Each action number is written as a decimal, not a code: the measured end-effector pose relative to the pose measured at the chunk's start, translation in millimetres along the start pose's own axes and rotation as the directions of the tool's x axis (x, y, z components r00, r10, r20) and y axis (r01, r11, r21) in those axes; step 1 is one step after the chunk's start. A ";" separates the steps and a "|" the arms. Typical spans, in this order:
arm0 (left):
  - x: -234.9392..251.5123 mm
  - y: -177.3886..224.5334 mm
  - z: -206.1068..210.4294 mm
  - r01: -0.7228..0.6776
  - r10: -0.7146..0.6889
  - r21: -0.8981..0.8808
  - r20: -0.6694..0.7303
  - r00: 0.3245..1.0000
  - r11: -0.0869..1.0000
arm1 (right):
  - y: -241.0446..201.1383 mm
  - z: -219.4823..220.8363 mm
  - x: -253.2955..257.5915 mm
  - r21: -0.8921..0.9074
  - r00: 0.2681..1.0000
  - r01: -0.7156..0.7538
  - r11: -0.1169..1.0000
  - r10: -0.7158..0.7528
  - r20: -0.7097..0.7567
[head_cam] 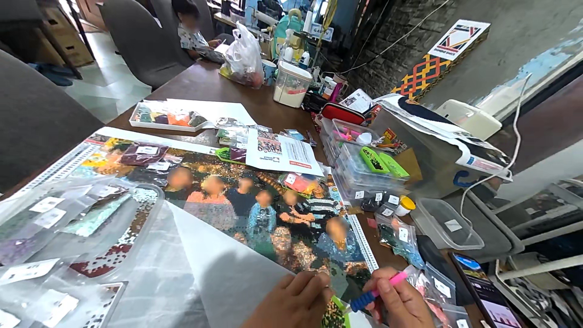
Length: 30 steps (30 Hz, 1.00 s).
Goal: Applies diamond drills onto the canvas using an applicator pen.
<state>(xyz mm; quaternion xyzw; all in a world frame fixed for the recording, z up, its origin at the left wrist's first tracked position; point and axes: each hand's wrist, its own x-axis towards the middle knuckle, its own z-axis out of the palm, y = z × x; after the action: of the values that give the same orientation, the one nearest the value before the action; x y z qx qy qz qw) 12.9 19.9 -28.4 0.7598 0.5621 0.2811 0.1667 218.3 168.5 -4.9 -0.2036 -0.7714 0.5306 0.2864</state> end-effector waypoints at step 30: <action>-1.3 1.0 -6.5 0.018 -0.018 0.016 0.045 0.999 1.000 | 12.9 -26.6 -3.0 -0.265 0.950 0.061 0.962 -0.137 -0.280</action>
<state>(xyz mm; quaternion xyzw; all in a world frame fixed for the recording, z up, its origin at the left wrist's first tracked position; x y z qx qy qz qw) 9.5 17.9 -23.0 0.7621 0.5672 0.2580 0.1759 238.2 189.8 -10.4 -0.2763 -0.7903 0.3764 0.3966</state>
